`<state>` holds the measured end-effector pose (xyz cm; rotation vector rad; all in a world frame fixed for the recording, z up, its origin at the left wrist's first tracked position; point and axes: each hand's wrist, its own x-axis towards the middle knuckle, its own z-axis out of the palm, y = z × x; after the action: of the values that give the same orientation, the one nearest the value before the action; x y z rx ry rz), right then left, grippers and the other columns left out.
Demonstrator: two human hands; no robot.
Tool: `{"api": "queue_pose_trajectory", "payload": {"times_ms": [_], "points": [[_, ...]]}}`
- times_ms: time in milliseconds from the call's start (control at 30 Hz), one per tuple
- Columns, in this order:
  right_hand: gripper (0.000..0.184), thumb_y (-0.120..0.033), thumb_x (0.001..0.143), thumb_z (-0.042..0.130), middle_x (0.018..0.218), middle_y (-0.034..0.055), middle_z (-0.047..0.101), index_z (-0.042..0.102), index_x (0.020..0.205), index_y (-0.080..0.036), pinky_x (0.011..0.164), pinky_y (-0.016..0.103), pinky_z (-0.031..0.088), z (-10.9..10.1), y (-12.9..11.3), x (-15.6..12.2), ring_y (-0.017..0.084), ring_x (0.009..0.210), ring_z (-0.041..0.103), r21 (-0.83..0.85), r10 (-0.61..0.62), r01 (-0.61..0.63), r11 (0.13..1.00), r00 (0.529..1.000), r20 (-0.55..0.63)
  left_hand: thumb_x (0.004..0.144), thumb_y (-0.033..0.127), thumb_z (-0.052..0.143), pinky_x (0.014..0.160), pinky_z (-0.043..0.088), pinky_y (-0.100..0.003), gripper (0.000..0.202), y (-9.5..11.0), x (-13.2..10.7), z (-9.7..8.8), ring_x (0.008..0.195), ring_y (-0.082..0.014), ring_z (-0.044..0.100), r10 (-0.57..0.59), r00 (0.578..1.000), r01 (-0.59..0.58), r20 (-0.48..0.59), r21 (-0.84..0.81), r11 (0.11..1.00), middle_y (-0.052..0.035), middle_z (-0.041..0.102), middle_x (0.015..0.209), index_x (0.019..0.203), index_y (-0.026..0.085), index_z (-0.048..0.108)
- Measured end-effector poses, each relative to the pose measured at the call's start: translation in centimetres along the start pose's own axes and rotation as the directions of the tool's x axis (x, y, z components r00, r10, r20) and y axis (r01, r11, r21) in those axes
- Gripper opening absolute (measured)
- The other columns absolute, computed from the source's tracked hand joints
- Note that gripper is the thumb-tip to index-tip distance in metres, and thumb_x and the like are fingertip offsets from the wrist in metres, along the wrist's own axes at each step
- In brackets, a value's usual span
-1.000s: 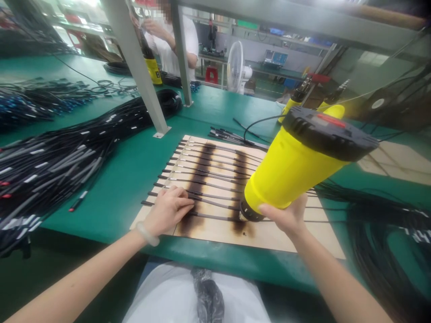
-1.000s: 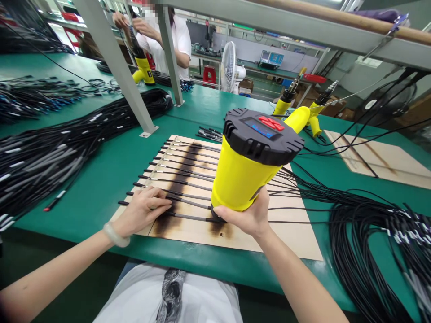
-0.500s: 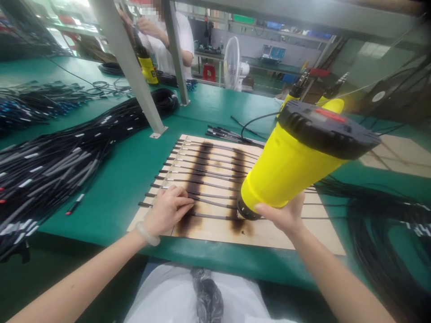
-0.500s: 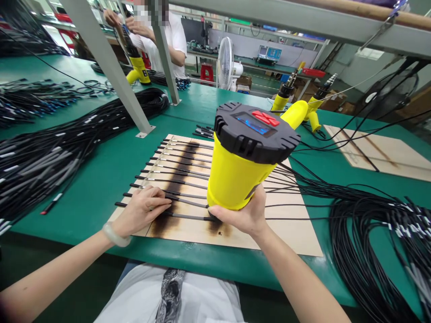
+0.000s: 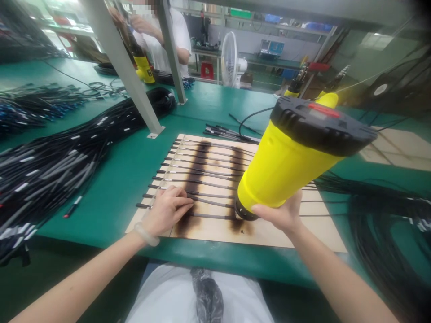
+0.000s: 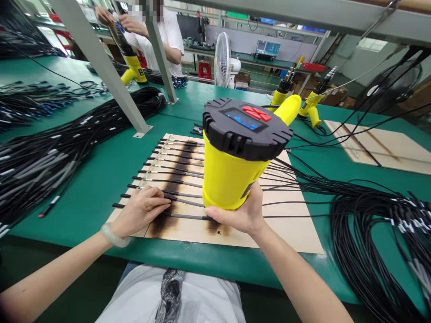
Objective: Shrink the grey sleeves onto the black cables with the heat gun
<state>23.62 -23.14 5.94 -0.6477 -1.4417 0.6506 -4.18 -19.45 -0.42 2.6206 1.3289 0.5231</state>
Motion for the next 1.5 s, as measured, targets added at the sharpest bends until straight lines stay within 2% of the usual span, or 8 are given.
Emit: {"api": "queue_pose_trajectory", "payload": {"times_ms": [133,500,800,967,1133,1267,1433,1500], "points": [[0.046,-0.013,0.055,0.077,0.076,-0.0005,0.065,0.053,0.094,-0.022,0.058,0.025,0.056,0.0,-0.1,0.0,0.016,0.065,0.063,0.008,-0.004,0.004,1.0,1.0,-0.005,0.087,0.032,0.048,0.072,0.033,-0.031,0.024,0.1,0.2,0.0,0.078,-0.0151,0.048,0.007,1.0,-0.007,0.0,-0.002,1.0,-0.0024,0.057,0.08,0.081,0.024,0.07],[0.033,-0.018,0.06,0.076,0.071,0.0001,0.065,0.057,0.086,-0.022,0.053,0.027,0.055,0.1,-0.4,0.3,0.018,0.059,0.063,-0.008,-0.029,0.03,1.0,0.998,0.046,0.087,0.033,0.046,0.072,0.036,-0.03,0.027,0.1,0.4,-0.1,0.077,-0.0147,0.048,0.028,1.0,-0.028,-0.01,-0.013,1.0,-0.0034,0.057,0.08,0.081,0.023,0.071],[0.038,-0.017,0.057,0.076,0.075,-0.001,0.066,0.058,0.09,-0.023,0.054,0.028,0.056,0.0,-0.1,0.7,0.018,0.064,0.064,-0.033,0.003,-0.004,0.999,1.0,-0.023,0.087,0.031,0.048,0.072,0.037,-0.028,0.025,0.1,0.6,-0.2,0.077,-0.0148,0.047,0.022,0.999,-0.023,-0.028,-0.031,0.999,-0.0038,0.056,0.079,0.08,0.023,0.071],[0.03,-0.018,0.062,0.074,0.075,-0.0016,0.066,0.06,0.087,-0.024,0.055,0.026,0.056,-0.1,0.0,0.8,0.016,0.064,0.064,-0.042,-0.022,0.024,0.999,0.999,0.042,0.087,0.03,0.048,0.071,0.037,-0.028,0.025,-0.2,0.7,-0.2,0.076,-0.0146,0.048,0.023,0.999,-0.024,-0.031,-0.035,0.999,-0.0035,0.055,0.077,0.08,0.022,0.07],[0.033,-0.018,0.06,0.075,0.075,-0.0009,0.066,0.058,0.089,-0.023,0.055,0.026,0.056,-0.2,0.0,0.8,0.016,0.062,0.063,0.0,0.003,-0.003,1.0,0.998,0.061,0.087,0.031,0.047,0.07,0.037,-0.028,0.026,-0.2,0.8,-0.3,0.075,-0.0145,0.048,0.026,0.999,-0.027,-0.032,-0.036,0.999,-0.0036,0.055,0.077,0.081,0.021,0.07],[0.047,-0.019,0.052,0.079,0.081,0.0012,0.066,0.057,0.094,-0.021,0.061,0.03,0.057,-0.3,0.4,1.0,0.019,0.071,0.064,-0.082,0.015,-0.021,0.996,0.997,-0.07,0.087,0.032,0.047,0.07,0.037,-0.029,0.027,-0.1,0.9,-0.5,0.075,-0.0146,0.048,0.014,0.999,-0.015,-0.037,-0.028,0.999,-0.0036,0.055,0.076,0.081,0.022,0.071],[0.048,-0.024,0.053,0.079,0.081,0.0024,0.066,0.057,0.095,-0.02,0.062,0.031,0.057,-0.2,0.8,1.4,0.02,0.072,0.064,-0.061,0.024,-0.028,0.998,0.997,-0.067,0.087,0.034,0.047,0.069,0.037,-0.029,0.027,-0.1,1.1,-0.8,0.074,-0.0141,0.049,0.005,0.999,-0.006,-0.034,-0.019,1.0,-0.0032,0.056,0.076,0.08,0.022,0.071],[0.044,-0.022,0.053,0.078,0.079,0.0017,0.066,0.057,0.092,-0.021,0.06,0.03,0.056,-0.1,0.8,1.7,0.019,0.07,0.064,-0.099,0.012,-0.024,0.995,0.993,-0.119,0.087,0.035,0.046,0.068,0.037,-0.028,0.028,-0.2,1.2,-0.8,0.073,-0.0139,0.049,0.006,0.999,-0.007,-0.04,-0.018,1.0,-0.0034,0.056,0.076,0.08,0.022,0.071]]}}
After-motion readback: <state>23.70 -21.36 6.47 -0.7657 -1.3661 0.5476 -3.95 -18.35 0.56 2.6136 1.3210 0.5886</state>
